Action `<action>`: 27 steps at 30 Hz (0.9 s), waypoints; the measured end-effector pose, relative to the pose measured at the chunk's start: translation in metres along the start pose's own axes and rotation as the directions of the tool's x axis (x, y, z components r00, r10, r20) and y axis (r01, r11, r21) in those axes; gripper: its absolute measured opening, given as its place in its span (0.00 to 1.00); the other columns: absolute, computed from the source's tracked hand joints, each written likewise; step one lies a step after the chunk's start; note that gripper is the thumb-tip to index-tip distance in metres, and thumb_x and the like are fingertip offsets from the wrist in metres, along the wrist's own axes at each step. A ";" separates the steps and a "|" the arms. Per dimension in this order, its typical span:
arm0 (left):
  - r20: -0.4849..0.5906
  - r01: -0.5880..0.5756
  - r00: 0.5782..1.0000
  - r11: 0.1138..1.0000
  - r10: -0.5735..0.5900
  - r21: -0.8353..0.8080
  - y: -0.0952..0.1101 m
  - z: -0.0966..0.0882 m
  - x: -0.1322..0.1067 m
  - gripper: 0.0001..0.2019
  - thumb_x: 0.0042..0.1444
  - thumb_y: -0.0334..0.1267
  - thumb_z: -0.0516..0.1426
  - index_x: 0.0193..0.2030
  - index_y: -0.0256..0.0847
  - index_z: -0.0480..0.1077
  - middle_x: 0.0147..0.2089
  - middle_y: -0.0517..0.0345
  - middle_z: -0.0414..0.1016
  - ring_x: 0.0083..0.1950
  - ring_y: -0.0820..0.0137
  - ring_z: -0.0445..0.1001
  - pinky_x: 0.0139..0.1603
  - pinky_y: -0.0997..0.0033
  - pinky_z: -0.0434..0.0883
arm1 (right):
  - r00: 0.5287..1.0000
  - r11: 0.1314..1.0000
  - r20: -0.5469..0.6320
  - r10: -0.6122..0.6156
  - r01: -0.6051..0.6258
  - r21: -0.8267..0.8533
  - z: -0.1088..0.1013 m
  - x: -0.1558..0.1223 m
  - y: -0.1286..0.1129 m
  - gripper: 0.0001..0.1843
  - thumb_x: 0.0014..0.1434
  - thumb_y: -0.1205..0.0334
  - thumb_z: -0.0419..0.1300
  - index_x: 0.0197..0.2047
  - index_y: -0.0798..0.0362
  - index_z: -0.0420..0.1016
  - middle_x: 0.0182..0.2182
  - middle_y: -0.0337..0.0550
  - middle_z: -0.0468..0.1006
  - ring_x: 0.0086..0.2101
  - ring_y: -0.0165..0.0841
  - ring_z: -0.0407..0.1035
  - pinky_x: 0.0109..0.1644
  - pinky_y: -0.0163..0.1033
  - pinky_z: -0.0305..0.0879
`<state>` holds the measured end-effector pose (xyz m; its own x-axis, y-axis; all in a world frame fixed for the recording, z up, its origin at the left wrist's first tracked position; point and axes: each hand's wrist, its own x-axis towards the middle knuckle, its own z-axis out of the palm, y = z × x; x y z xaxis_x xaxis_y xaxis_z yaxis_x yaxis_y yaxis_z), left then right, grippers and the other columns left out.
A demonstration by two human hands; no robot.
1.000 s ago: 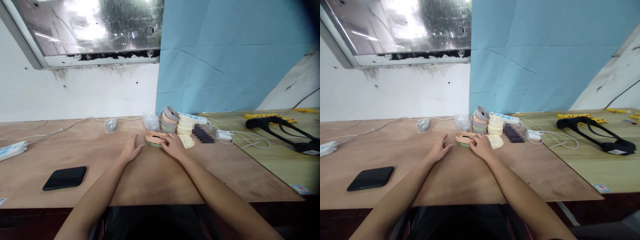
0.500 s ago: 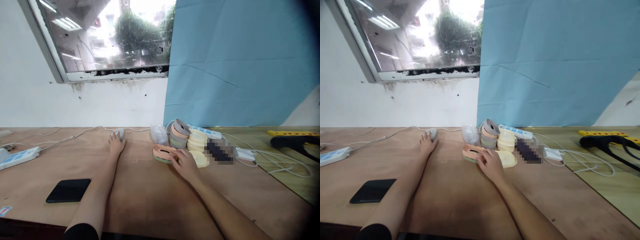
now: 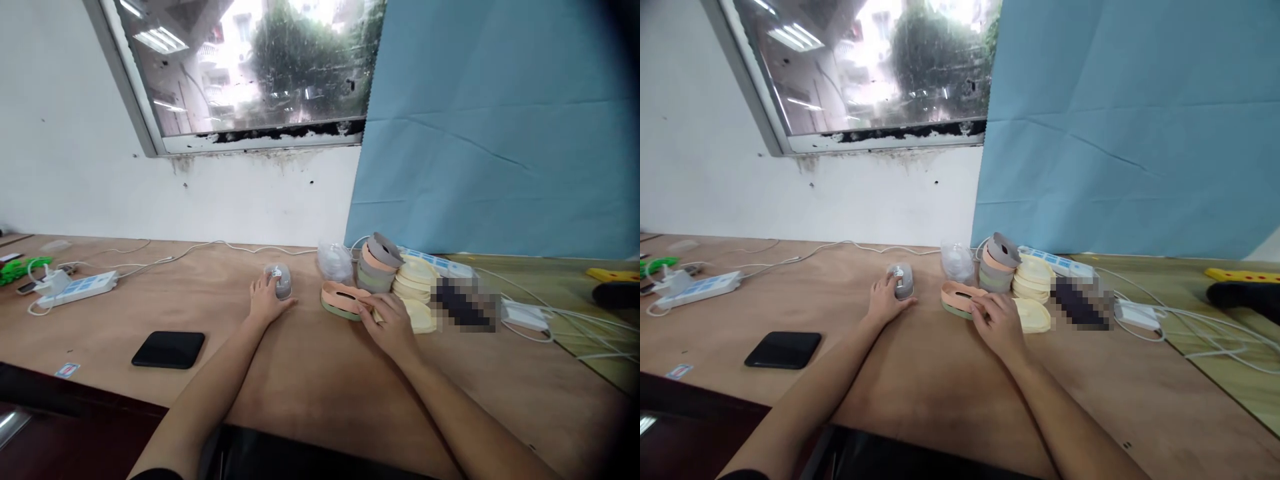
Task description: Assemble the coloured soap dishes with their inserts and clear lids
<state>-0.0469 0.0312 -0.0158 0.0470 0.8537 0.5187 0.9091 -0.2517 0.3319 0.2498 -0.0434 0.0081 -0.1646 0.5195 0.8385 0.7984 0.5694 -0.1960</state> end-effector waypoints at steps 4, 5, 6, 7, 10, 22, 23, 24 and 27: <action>0.011 0.139 0.990 0.986 -0.138 -0.089 -0.006 0.002 0.001 0.35 0.41 0.57 0.65 0.52 0.39 0.65 0.63 0.40 0.60 0.58 0.51 0.66 0.56 0.54 0.64 | 0.999 0.998 -0.016 -0.052 0.052 0.043 0.005 -0.001 -0.006 0.04 0.58 0.65 0.59 0.37 0.51 0.75 0.31 0.43 0.76 0.36 0.37 0.69 0.40 0.44 0.64; 0.016 0.149 0.989 0.981 -0.148 -0.122 -0.008 0.002 0.002 0.32 0.43 0.54 0.65 0.51 0.38 0.65 0.60 0.40 0.62 0.56 0.53 0.68 0.54 0.56 0.65 | 0.998 0.997 -0.009 -0.063 0.064 0.051 0.006 -0.001 -0.007 0.05 0.58 0.66 0.59 0.37 0.50 0.75 0.31 0.43 0.76 0.36 0.37 0.69 0.40 0.44 0.65; 0.022 0.136 0.991 0.978 -0.134 -0.156 -0.010 0.001 0.003 0.30 0.45 0.52 0.65 0.50 0.37 0.65 0.58 0.41 0.64 0.55 0.55 0.69 0.54 0.57 0.66 | 0.997 0.996 -0.001 -0.072 0.072 0.057 0.006 -0.001 -0.008 0.05 0.58 0.66 0.58 0.37 0.50 0.75 0.31 0.43 0.76 0.36 0.37 0.69 0.41 0.44 0.65; 0.024 0.105 0.994 0.977 -0.102 -0.184 -0.012 0.000 0.004 0.28 0.46 0.49 0.64 0.51 0.37 0.64 0.56 0.42 0.66 0.55 0.56 0.69 0.53 0.58 0.67 | 0.997 0.995 0.006 -0.077 0.077 0.061 0.006 -0.001 -0.009 0.05 0.58 0.66 0.58 0.38 0.50 0.75 0.31 0.43 0.76 0.36 0.37 0.69 0.41 0.44 0.65; 0.003 -0.026 1.000 0.975 0.027 -0.219 -0.013 -0.003 0.004 0.29 0.47 0.46 0.64 0.54 0.39 0.64 0.56 0.46 0.68 0.57 0.56 0.68 0.56 0.57 0.66 | 0.997 0.995 0.016 -0.077 0.076 0.068 0.005 0.000 -0.010 0.05 0.58 0.66 0.58 0.38 0.50 0.75 0.32 0.44 0.76 0.36 0.37 0.69 0.41 0.44 0.65; -0.207 -0.173 0.972 0.934 0.111 -0.313 -0.004 -0.004 0.004 0.25 0.50 0.49 0.62 0.54 0.43 0.68 0.58 0.47 0.68 0.58 0.57 0.69 0.58 0.56 0.67 | 0.999 0.997 0.023 -0.037 0.035 0.068 0.003 -0.002 -0.005 0.06 0.59 0.66 0.58 0.38 0.49 0.75 0.32 0.43 0.76 0.36 0.37 0.69 0.40 0.44 0.67; -0.249 -0.175 0.964 0.919 0.088 -0.353 -0.002 -0.006 0.004 0.24 0.52 0.49 0.61 0.54 0.42 0.67 0.58 0.47 0.68 0.59 0.57 0.68 0.59 0.56 0.67 | 0.999 0.997 0.014 -0.041 0.040 0.069 0.003 -0.002 -0.006 0.06 0.59 0.66 0.58 0.38 0.49 0.75 0.32 0.43 0.76 0.36 0.37 0.70 0.40 0.44 0.67; -0.281 -0.177 0.958 0.898 0.062 -0.404 0.000 -0.008 0.003 0.23 0.53 0.49 0.60 0.54 0.42 0.67 0.58 0.47 0.69 0.59 0.58 0.68 0.59 0.56 0.66 | 0.999 0.996 0.007 -0.047 0.046 0.071 0.004 -0.002 -0.007 0.06 0.59 0.66 0.58 0.38 0.49 0.75 0.32 0.43 0.76 0.36 0.37 0.70 0.40 0.44 0.67; -0.256 -0.123 0.966 0.787 -0.046 -0.604 0.012 -0.015 -0.003 0.19 0.59 0.49 0.54 0.52 0.40 0.68 0.50 0.48 0.74 0.51 0.61 0.74 0.53 0.60 0.70 | 0.997 0.993 -0.009 -0.082 0.083 0.087 0.008 -0.002 -0.013 0.08 0.58 0.67 0.58 0.41 0.49 0.74 0.34 0.44 0.77 0.37 0.37 0.71 0.41 0.45 0.68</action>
<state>-0.0424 0.0189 -0.0011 -0.1027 0.7190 0.6874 0.4597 -0.5785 0.6738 0.2357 -0.0467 0.0051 -0.2246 0.4652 0.8562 0.7288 0.6634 -0.1693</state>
